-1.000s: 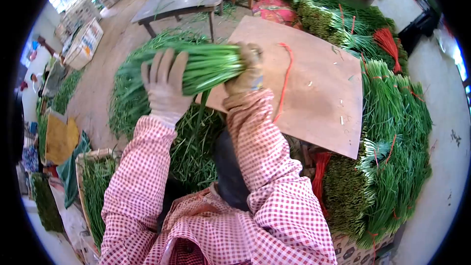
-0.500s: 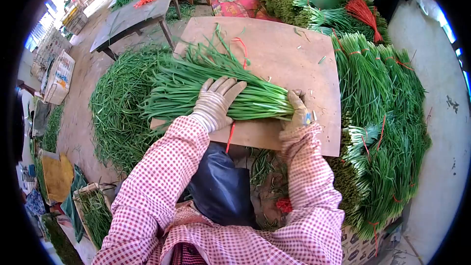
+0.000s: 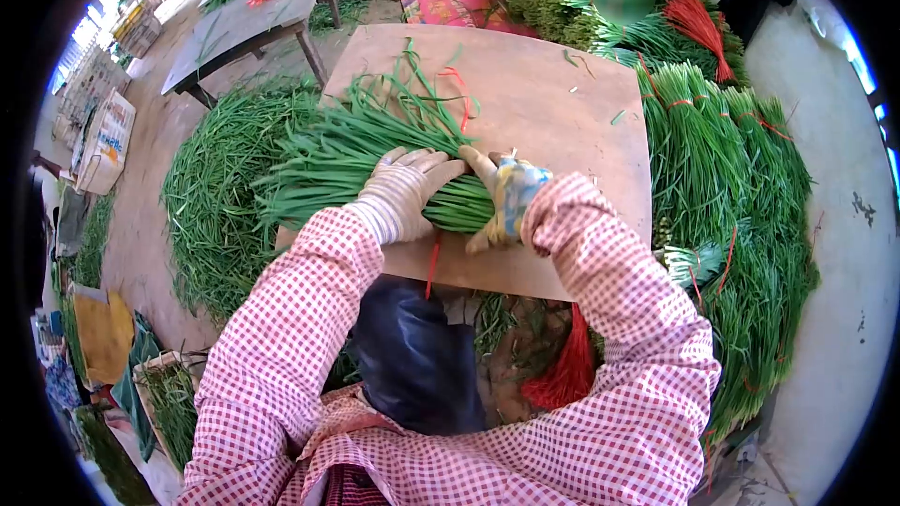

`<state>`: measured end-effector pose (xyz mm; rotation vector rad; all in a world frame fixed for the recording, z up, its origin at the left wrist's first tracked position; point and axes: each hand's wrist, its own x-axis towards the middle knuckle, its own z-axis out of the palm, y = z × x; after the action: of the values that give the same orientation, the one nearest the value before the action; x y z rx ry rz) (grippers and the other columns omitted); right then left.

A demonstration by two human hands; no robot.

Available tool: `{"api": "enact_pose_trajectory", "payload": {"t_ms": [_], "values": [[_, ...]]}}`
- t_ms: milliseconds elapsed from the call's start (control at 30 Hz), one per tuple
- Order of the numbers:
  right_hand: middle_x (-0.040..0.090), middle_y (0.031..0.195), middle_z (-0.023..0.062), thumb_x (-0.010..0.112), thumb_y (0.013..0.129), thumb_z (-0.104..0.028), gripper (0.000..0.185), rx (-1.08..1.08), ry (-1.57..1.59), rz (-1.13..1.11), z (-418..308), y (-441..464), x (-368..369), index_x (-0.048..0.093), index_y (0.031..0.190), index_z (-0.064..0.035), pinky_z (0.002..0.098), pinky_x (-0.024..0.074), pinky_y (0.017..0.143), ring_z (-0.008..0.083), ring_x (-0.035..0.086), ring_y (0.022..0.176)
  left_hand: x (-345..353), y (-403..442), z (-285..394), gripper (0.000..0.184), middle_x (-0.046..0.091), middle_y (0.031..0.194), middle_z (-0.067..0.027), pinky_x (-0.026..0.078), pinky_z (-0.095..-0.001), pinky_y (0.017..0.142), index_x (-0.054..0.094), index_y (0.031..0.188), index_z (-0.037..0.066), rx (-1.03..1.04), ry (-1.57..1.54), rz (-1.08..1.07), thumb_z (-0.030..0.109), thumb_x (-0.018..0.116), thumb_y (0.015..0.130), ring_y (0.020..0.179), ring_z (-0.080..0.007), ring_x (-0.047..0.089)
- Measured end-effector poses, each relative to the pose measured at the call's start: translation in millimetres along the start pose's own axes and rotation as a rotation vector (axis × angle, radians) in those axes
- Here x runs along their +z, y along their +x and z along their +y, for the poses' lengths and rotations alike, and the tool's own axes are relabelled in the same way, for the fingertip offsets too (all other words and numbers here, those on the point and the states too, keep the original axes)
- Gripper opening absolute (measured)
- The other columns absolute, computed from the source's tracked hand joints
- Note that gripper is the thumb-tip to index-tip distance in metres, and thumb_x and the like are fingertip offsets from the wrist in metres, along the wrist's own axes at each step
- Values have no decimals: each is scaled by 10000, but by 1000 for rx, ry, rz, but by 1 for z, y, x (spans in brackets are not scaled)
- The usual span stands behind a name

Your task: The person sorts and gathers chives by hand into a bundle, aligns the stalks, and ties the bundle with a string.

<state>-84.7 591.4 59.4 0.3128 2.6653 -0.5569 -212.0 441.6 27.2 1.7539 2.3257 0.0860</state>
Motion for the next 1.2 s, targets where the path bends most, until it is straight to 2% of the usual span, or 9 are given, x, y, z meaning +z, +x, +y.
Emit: {"api": "enact_pose_trajectory", "payload": {"t_ms": [133, 300, 400, 467, 667, 800, 900, 1000, 1200], "values": [[423, 1395, 210, 848, 607, -388, 1143, 122, -103, 118, -11, 0, 13, 175, 1502, -153, 423, 410, 1026, 381, 446, 1266, -15, 19, -6, 725, 490, 1340, -42, 254, -480, 1107, 452, 1331, 190, 68, 13, -145, 247, 744, 670, 1304, -227, 410], [606, 1214, 180, 803, 667, -327, 987, 255, 70, 96, -2, 17, -5, 271, 1468, -101, 368, 454, 974, 316, 572, 1148, -3, -13, 26, 505, 346, 1502, -51, 179, -522, 1126, 428, 1382, 213, -50, 325, 269, 152, 434, 881, 1385, -234, 315], [622, 1185, 189, 808, 659, -338, 893, 311, 82, 91, 1, 29, -15, 382, 1398, -73, 374, 466, 942, 316, 587, 1126, -16, -42, 47, 587, 450, 1401, -137, 258, -476, 1100, 483, 1323, 102, 60, 22, -123, 302, 631, 791, 1324, -269, 386], [615, 1170, 205, 790, 670, -339, 866, 271, 39, 169, 0, 29, -2, 388, 1390, -75, 387, 472, 939, 347, 600, 1083, 32, -58, 49, 763, 444, 1382, -185, 284, -467, 1083, 454, 1333, 63, 13, -20, 132, 409, 719, 706, 1311, -309, 385], [491, 1311, 213, 739, 741, -422, 932, 68, -325, 272, -16, -1, 27, 261, 1474, -103, 415, 446, 982, 363, 513, 1192, 39, -74, 62, 970, 347, 1453, -192, 252, -490, 1100, 344, 1413, 25, -63, 97, -41, 478, 742, 653, 1342, -332, 330], [459, 1345, 195, 725, 745, -474, 961, 86, -313, 96, -17, 4, 4, 238, 1483, -97, 410, 433, 997, 369, 507, 1187, 17, -61, 43, 519, 562, 1215, -167, 461, -444, 921, 591, 1146, 52, 103, 19, -74, 365, 681, 742, 1141, -323, 534], [488, 1291, 197, 735, 733, -438, 924, 65, -211, 164, -10, 4, 12, 282, 1453, -77, 416, 444, 980, 365, 511, 1172, -5, -32, 30, 136, 637, 779, -124, 514, -437, 655, 622, 823, 87, 154, -124, 305, 221, 607, 809, 728, -333, 631], [503, 1265, 201, 765, 702, -348, 916, 14, -143, 191, -5, 2, 13, 299, 1443, -76, 413, 444, 975, 363, 512, 1167, -7, 24, -18, 188, 648, 835, -153, 509, -449, 699, 646, 906, 83, 100, -262, 619, 254, 592, 850, 807, -342, 634], [476, 1311, 206, 760, 709, -355, 937, -17, -138, 209, 6, 7, 22, 272, 1455, -67, 418, 430, 995, 367, 498, 1184, -25, 113, -61, 265, 664, 989, -194, 503, -480, 778, 643, 1056, 65, -325, -142, 46, 253, 552, 893, 919, -367, 632]]}}
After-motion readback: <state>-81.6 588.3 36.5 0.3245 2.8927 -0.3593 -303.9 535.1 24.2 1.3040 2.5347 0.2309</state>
